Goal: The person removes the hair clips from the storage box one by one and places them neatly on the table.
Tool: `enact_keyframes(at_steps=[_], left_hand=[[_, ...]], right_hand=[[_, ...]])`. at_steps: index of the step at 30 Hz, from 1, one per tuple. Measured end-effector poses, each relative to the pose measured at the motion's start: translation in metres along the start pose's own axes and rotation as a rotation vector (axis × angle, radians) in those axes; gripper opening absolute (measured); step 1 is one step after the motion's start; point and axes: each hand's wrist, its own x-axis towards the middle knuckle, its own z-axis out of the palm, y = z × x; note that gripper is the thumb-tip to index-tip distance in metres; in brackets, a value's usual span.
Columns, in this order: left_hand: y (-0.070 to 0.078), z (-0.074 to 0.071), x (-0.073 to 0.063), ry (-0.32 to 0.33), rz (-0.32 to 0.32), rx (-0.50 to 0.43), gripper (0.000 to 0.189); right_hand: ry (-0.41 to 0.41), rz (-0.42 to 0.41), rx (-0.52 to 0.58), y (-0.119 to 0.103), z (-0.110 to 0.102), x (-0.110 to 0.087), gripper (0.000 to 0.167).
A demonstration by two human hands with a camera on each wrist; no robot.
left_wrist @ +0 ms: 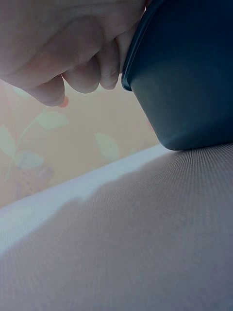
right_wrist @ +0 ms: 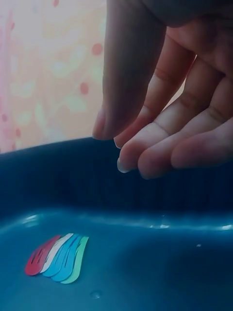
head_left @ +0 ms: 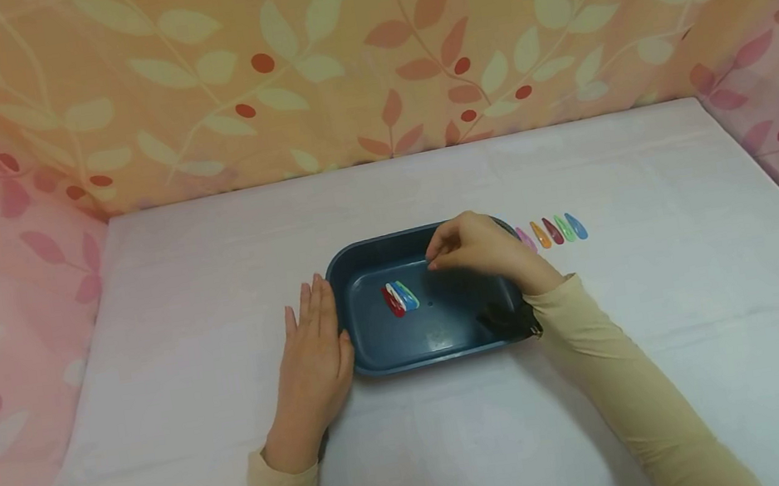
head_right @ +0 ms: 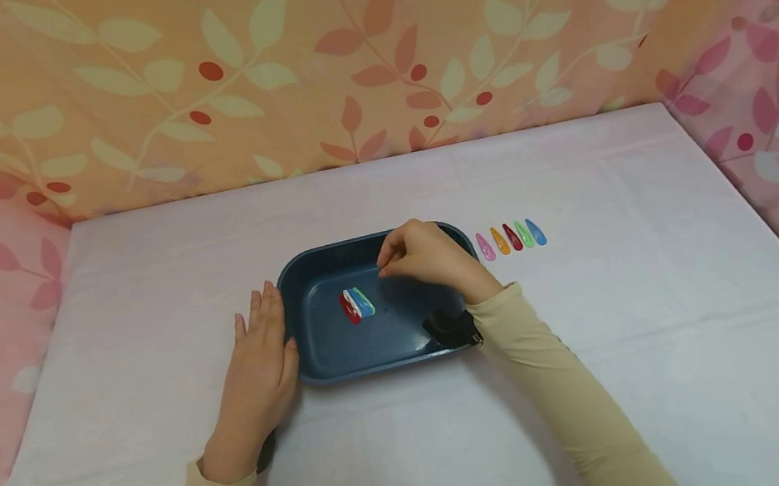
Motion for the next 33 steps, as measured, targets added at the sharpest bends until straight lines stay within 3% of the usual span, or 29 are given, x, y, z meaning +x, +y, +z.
enact_keyframes(at_steps=[8, 19, 33], left_hand=[[0.001, -0.001, 0.0, -0.02, -0.006, 0.0, 0.061], [0.0, -0.001, 0.0, -0.018, 0.002, -0.001, 0.062], [-0.001, -0.001, 0.001, -0.007, 0.009, -0.011, 0.061]], right_hand=[[-0.098, -0.006, -0.036, -0.002, 0.01, 0.017, 0.006], [-0.237, 0.137, -0.006, 0.013, 0.03, 0.043, 0.006], [-0.238, 0.142, 0.015, 0.012, 0.038, 0.044, 0.009]])
